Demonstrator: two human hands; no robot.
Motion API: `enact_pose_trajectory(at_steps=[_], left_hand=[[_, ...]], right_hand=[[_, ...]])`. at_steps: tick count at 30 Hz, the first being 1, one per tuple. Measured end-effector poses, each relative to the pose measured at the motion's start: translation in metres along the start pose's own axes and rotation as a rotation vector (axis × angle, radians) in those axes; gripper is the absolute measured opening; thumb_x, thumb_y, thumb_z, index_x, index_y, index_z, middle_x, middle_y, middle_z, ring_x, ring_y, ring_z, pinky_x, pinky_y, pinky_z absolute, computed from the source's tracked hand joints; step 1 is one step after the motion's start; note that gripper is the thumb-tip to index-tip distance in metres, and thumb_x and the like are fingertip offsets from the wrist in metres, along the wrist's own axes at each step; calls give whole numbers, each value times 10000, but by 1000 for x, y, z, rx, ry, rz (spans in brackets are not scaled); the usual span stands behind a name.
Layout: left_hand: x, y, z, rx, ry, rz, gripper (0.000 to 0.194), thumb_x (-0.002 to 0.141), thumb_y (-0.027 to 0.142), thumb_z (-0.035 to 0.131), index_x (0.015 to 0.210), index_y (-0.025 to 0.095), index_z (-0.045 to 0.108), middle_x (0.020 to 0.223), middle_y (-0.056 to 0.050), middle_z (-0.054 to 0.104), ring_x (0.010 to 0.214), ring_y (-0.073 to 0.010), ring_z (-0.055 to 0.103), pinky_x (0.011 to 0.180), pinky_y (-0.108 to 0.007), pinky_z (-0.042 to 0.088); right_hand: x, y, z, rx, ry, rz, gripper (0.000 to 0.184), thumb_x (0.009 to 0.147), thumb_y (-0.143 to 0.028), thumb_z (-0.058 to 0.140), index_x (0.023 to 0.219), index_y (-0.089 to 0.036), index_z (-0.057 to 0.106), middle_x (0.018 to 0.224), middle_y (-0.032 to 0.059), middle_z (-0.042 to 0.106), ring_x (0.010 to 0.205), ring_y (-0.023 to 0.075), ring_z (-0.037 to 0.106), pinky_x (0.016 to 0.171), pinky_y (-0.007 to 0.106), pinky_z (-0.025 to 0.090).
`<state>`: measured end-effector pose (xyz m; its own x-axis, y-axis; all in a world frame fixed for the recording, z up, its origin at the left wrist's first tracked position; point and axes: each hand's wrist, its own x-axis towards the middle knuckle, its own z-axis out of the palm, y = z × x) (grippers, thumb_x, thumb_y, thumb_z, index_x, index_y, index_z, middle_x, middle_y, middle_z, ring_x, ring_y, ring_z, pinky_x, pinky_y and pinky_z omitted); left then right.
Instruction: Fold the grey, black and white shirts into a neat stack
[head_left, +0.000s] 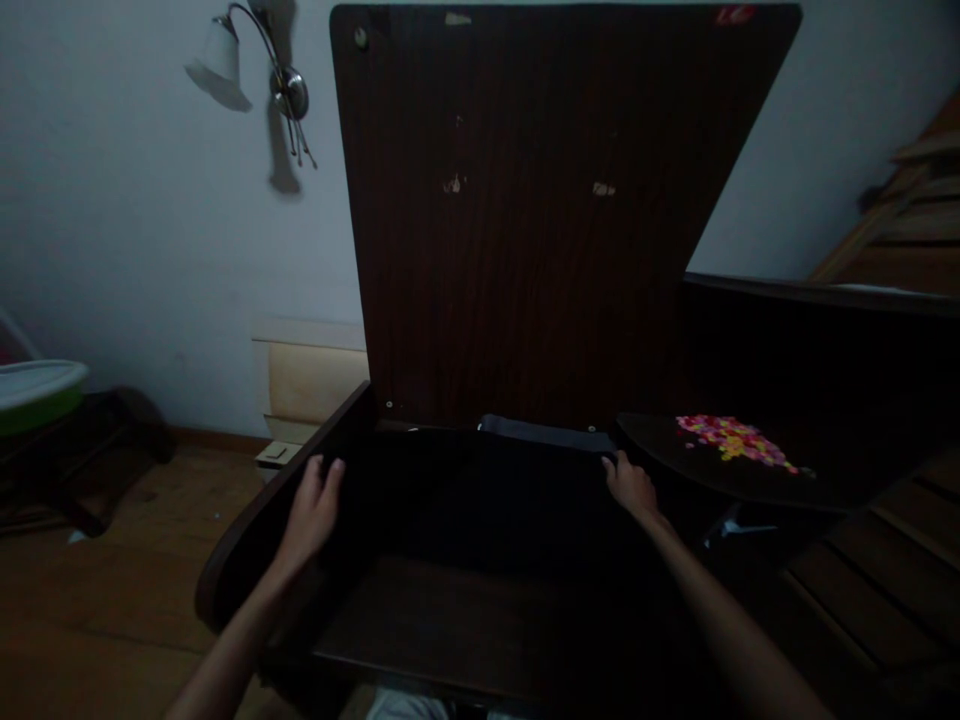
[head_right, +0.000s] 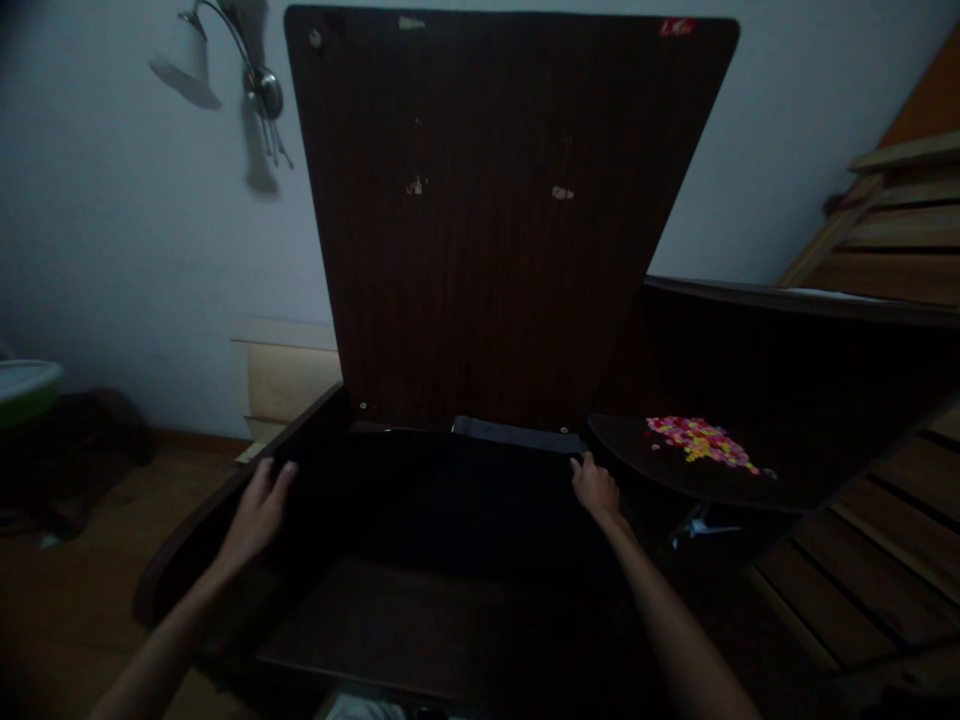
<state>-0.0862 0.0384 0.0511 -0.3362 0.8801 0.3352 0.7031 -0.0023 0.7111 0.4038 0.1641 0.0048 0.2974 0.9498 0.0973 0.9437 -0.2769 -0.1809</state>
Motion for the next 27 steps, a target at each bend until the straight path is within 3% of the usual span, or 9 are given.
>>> enact_pose_trajectory(at_steps=[1, 3, 6, 9, 12, 17, 21, 24, 27], left_hand=[[13, -1, -10, 34, 118, -23, 444, 956, 458, 256, 1222, 159, 449, 1132, -156, 647, 1087, -270, 621, 877, -373, 509], [34, -1, -25, 190, 178, -21, 429, 943, 444, 325, 1220, 146, 459, 1067, -157, 675, 1010, -291, 655, 834, -383, 513], [50, -3, -31, 507, -31, 67, 363, 926, 341, 397, 1198, 120, 496, 983, -172, 702, 943, -311, 678, 788, -381, 508], [56, -6, -20, 747, -227, 117, 338, 878, 156, 407, 1194, 91, 506, 988, -202, 702, 952, -302, 683, 779, -363, 505], [61, -10, -2, 835, -289, 111, 399, 821, 51, 392, 1207, 71, 493, 1018, -221, 694, 953, -293, 691, 776, -351, 509], [73, -11, 16, 768, -340, 113, 499, 790, 29, 421, 1287, 70, 448, 1081, -210, 681, 1019, -284, 672, 823, -332, 502], [82, 6, 2, 704, -148, 155, 437, 794, 32, 417, 1210, 96, 535, 1170, -198, 633, 1040, -288, 643, 833, -341, 497], [92, 26, -18, 693, 99, 133, 463, 842, 71, 393, 1294, 112, 487, 1212, -199, 594, 968, -294, 647, 790, -374, 501], [107, 36, -29, 705, 208, 109, 472, 898, 113, 347, 1362, 128, 431, 1231, -208, 577, 957, -307, 648, 777, -394, 495]], right_hand=[[0, 0, 0, -3, 0, 1, 412, 997, -368, 305, 1231, -100, 512, 1026, 244, 682, 952, 326, 689, 771, 382, 494], [0, 0, 1, -5, 1, 2, 415, 996, -372, 306, 1233, -100, 511, 1030, 246, 681, 955, 330, 688, 775, 385, 493], [0, 0, 1, 2, 1, 9, 409, 996, -371, 316, 1236, -105, 512, 1031, 240, 681, 954, 320, 690, 782, 380, 492], [-1, -1, -1, 11, -1, 11, 395, 994, -372, 335, 1235, -118, 517, 1027, 227, 683, 953, 306, 692, 786, 372, 492], [-2, -3, -3, 2, -14, 17, 397, 993, -374, 329, 1234, -121, 519, 1031, 225, 683, 959, 307, 690, 792, 381, 492], [-3, -5, -6, -33, -29, 19, 420, 996, -376, 302, 1261, -114, 497, 1053, 237, 675, 980, 317, 683, 803, 398, 490], [-5, -7, -7, -45, -31, 2, 426, 1002, -367, 272, 1239, -98, 502, 1035, 234, 680, 981, 331, 681, 792, 393, 491], [-7, -8, -8, -51, -36, 0, 414, 1002, -355, 272, 1232, -100, 502, 1030, 230, 683, 974, 330, 682, 785, 392, 492], [-8, -9, -9, -58, -33, -7, 403, 1002, -348, 278, 1237, -103, 495, 1027, 233, 683, 959, 319, 685, 789, 394, 492]])
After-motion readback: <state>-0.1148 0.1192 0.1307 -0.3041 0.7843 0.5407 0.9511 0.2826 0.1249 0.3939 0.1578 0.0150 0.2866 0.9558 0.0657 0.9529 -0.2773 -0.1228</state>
